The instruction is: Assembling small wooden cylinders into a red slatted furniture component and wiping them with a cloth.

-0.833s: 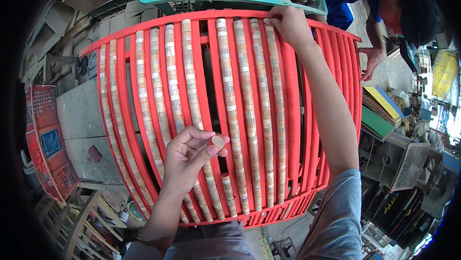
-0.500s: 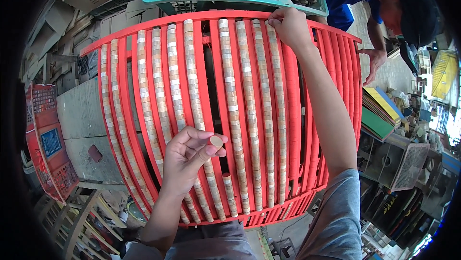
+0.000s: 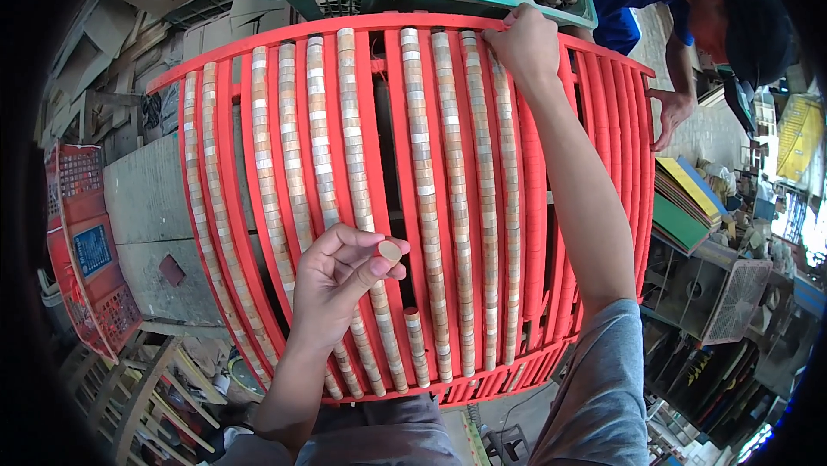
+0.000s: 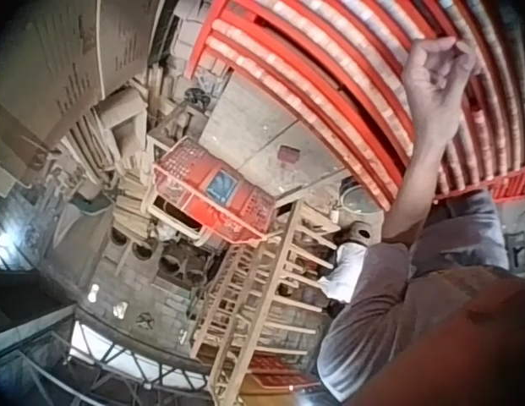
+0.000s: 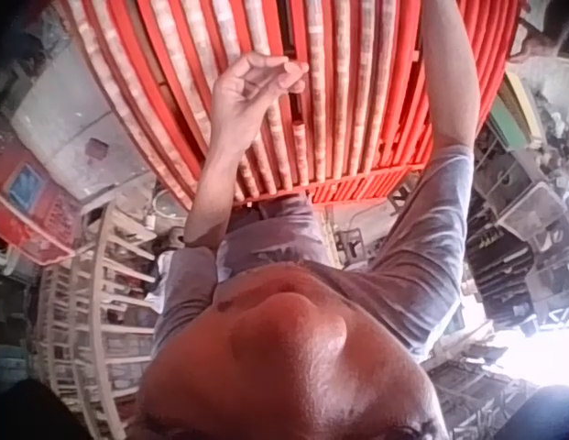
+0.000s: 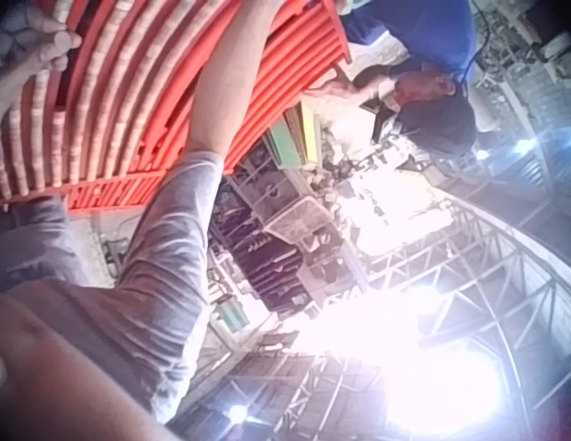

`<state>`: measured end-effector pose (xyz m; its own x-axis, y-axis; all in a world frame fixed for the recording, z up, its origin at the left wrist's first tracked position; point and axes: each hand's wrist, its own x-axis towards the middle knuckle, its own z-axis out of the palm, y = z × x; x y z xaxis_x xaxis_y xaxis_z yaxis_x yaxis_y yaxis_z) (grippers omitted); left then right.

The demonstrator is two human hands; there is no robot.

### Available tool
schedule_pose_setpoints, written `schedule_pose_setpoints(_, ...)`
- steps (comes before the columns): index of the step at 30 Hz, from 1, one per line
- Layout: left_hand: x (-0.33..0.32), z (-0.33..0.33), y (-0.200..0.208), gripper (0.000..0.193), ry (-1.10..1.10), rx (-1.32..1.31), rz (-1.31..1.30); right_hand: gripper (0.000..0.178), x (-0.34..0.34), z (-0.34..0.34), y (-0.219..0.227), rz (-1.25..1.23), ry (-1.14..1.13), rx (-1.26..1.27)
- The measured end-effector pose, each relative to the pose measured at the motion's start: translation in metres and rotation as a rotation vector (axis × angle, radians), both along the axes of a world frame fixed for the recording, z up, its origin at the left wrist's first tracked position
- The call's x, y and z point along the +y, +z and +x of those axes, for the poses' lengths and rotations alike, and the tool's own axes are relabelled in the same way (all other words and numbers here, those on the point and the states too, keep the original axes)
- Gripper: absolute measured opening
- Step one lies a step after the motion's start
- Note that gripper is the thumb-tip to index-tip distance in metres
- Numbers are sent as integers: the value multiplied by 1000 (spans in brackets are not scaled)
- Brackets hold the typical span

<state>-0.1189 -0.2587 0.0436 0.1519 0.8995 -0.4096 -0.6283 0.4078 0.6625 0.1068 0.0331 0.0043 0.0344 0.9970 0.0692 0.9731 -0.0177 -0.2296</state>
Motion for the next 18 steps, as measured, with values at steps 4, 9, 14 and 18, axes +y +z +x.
schedule_pose_setpoints(4, -2, -3, -3, 17, -5, -7, -15, 48, 1, 0, 7, -46, -28, 62)
schedule_pose_setpoints(9, -5, -3, -5, 17, -14, 7, -20, 48, 1, -2, 14, -50, -25, 51)
schedule_pose_setpoints(14, -7, -3, -8, 17, -3, 11, -17, 44, 5, 3, 7, -33, 14, -3)
schedule_pose_setpoints(18, -4, -4, -6, 16, -14, 17, -20, 45, 6, 4, 4, -4, 50, -93)
